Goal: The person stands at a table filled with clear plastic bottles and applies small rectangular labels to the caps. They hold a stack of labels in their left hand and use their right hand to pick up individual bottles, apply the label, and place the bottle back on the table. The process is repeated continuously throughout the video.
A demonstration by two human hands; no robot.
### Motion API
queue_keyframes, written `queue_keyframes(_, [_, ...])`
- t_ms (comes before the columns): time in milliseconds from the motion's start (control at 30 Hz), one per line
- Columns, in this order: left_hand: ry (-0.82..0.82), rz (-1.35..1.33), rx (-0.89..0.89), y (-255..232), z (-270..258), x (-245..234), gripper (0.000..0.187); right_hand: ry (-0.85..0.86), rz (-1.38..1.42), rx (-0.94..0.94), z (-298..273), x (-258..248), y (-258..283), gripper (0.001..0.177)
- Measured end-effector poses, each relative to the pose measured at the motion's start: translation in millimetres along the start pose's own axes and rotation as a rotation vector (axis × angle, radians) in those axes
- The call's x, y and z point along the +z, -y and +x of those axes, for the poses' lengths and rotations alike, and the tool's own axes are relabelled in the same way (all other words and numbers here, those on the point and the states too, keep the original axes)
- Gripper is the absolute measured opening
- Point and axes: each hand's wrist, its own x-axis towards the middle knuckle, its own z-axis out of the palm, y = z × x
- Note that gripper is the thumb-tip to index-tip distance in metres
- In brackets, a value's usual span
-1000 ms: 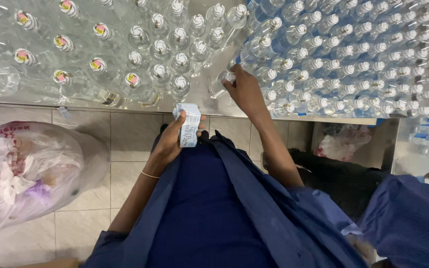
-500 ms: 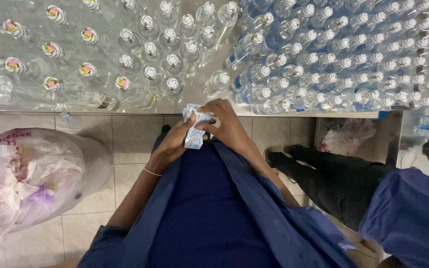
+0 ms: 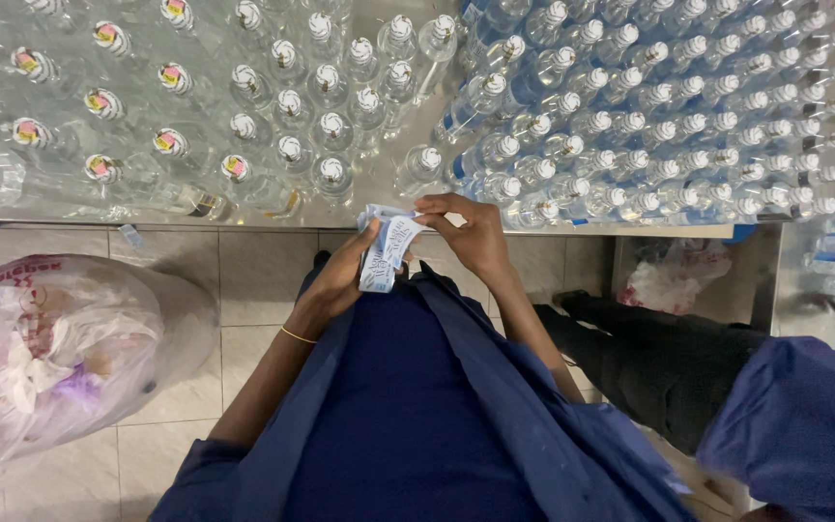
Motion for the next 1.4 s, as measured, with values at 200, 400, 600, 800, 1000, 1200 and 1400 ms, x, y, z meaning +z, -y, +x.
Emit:
queue_keyframes(200, [-0.090,-0.083,0.033,19.0,7.4,-25.9,0.068,-0.126,-0.075,-0.074,27.8,-10.9,-11.3,0.020])
queue_keyframes(400, [-0.052,-0.079,0.082,12.3,6.6,-25.7,0.077,-0.273,-0.037,-0.140,58.0,-8.5,-29.5,0.023])
queue_keyframes(600, [-0.045,-0.067,0.088,10.2,9.9,-26.7,0.081,-0.280,-0.046,-0.137,61.0,-12.4,-28.6,0.026])
queue_keyframes(800, [-0.047,-0.083,0.072,4.0,9.2,-23.6,0.079,-0.262,-0.054,-0.102,46.1,-11.7,-41.7,0.020])
queue_keyframes(1000, [-0.034,-0.049,0.071,5.7,12.8,-28.0,0.081,-0.240,-0.124,-0.195,38.0,-3.2,-38.5,0.024])
queue_keyframes(1200, [-0.054,-0.032,0.049,-5.5,4.0,-21.4,0.077,-0.244,-0.136,-0.215,41.4,10.3,-50.2,0.047])
queue_keyframes(1400, [-0.043,-0.033,0.075,-3.9,0.7,-29.5,0.082,-0.183,-0.069,-0.154,42.3,26.6,-69.7,0.073])
